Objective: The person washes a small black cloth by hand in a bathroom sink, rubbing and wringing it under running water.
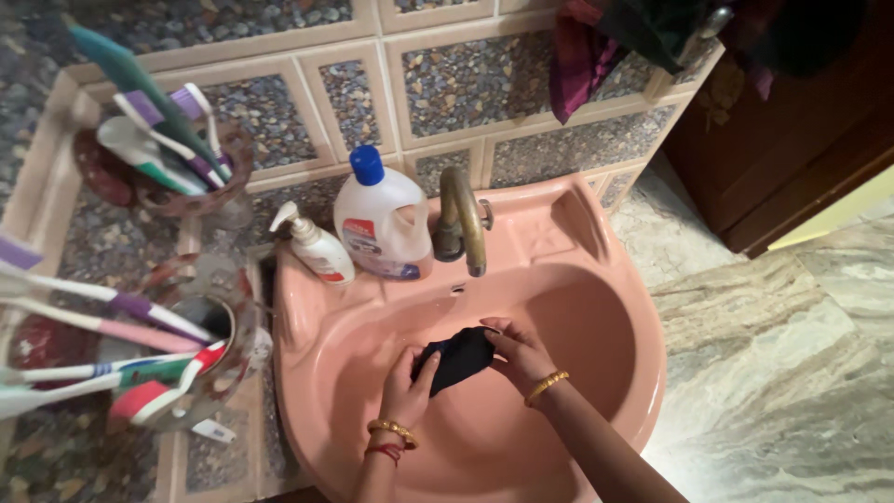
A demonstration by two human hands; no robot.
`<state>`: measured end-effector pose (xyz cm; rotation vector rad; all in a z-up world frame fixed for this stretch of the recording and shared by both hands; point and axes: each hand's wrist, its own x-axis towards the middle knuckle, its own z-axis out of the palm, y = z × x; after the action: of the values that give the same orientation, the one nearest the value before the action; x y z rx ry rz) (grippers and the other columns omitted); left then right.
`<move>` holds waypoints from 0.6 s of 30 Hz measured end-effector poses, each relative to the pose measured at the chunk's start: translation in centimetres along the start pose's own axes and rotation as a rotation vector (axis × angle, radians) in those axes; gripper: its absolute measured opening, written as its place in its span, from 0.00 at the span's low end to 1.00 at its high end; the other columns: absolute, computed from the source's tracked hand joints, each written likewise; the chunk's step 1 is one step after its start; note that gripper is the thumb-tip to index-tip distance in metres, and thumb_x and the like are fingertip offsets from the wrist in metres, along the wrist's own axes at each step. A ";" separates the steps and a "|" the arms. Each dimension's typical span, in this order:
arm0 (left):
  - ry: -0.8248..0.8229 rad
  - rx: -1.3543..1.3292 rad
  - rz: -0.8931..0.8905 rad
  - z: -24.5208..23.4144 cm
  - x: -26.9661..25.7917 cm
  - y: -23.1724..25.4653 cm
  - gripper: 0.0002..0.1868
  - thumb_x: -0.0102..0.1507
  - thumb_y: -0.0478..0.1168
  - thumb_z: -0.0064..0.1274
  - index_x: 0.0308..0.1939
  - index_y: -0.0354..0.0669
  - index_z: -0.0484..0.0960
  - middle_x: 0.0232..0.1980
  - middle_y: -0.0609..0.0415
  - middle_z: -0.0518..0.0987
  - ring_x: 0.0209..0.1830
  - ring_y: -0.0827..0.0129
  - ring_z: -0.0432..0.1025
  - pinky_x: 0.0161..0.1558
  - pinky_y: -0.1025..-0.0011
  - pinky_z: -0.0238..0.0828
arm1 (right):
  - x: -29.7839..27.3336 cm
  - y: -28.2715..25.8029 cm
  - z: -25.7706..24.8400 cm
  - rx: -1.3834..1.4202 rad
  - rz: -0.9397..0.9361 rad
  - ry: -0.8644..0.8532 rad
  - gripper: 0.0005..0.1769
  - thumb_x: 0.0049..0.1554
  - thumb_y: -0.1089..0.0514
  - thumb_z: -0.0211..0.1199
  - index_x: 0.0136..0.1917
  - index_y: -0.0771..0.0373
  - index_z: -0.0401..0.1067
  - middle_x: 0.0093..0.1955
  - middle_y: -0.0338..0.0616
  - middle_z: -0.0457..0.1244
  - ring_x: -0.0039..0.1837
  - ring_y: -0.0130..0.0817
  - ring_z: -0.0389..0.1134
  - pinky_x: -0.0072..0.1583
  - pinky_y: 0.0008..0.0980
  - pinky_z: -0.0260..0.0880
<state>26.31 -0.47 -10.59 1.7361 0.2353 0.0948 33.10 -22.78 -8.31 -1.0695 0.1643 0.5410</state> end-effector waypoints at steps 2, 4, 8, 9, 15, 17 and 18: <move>0.038 -0.003 0.053 -0.7 -0.7 1.8 0.12 0.67 0.44 0.57 0.43 0.37 0.81 0.34 0.54 0.82 0.34 0.75 0.74 0.40 0.72 0.73 | 0.7 0.6 0.1 0.041 -0.006 -0.057 0.14 0.63 0.60 0.56 0.62 0.65 0.70 0.57 0.46 0.68 0.58 0.34 0.69 0.62 0.38 0.71; 0.021 0.015 0.046 -1.4 -1.8 3.7 0.13 0.62 0.44 0.62 0.41 0.38 0.82 0.34 0.54 0.84 0.34 0.76 0.76 0.40 0.72 0.75 | 0.9 1.3 0.6 0.056 0.011 -0.118 0.16 0.62 0.59 0.58 0.61 0.67 0.71 0.58 0.46 0.69 0.59 0.34 0.70 0.63 0.37 0.70; 0.052 0.121 0.058 -2.6 -3.0 6.8 0.13 0.57 0.44 0.66 0.38 0.39 0.84 0.32 0.53 0.84 0.31 0.75 0.77 0.38 0.72 0.75 | -0.7 0.5 3.1 -0.432 -0.148 -0.235 0.27 0.50 0.65 0.61 0.65 0.61 0.70 0.58 0.39 0.68 0.59 0.29 0.69 0.61 0.32 0.70; 0.040 0.162 0.053 -3.1 -3.3 7.3 0.13 0.57 0.44 0.66 0.38 0.39 0.84 0.31 0.52 0.84 0.30 0.73 0.77 0.37 0.71 0.75 | -1.3 0.1 4.3 -0.605 -0.255 -0.307 0.31 0.48 0.66 0.64 0.66 0.59 0.68 0.59 0.37 0.66 0.59 0.29 0.68 0.61 0.31 0.70; -0.050 0.392 0.104 -7.3 -3.9 9.2 0.16 0.53 0.44 0.72 0.36 0.40 0.84 0.32 0.48 0.84 0.31 0.64 0.80 0.36 0.68 0.77 | -2.2 1.9 11.1 -1.005 -0.452 -0.397 0.27 0.43 0.60 0.78 0.56 0.58 0.74 0.53 0.41 0.66 0.49 0.32 0.71 0.47 0.35 0.77; -0.083 0.448 0.056 -9.5 -4.2 9.5 0.16 0.52 0.44 0.72 0.34 0.40 0.84 0.31 0.47 0.84 0.30 0.60 0.81 0.36 0.66 0.77 | -1.3 3.1 12.4 -1.031 -0.545 -0.438 0.17 0.45 0.59 0.77 0.48 0.60 0.76 0.46 0.42 0.68 0.46 0.34 0.72 0.48 0.35 0.77; -0.079 0.415 0.075 -10.9 -4.6 9.5 0.15 0.50 0.41 0.71 0.35 0.40 0.84 0.32 0.48 0.85 0.32 0.61 0.82 0.37 0.66 0.78 | -1.1 3.5 13.1 -1.083 -0.597 -0.454 0.14 0.46 0.58 0.77 0.45 0.60 0.77 0.44 0.42 0.69 0.44 0.37 0.71 0.48 0.36 0.75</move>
<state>20.70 7.56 1.05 2.1577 0.1371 0.0321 28.71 -10.48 -4.36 -1.8980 -0.9249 0.2869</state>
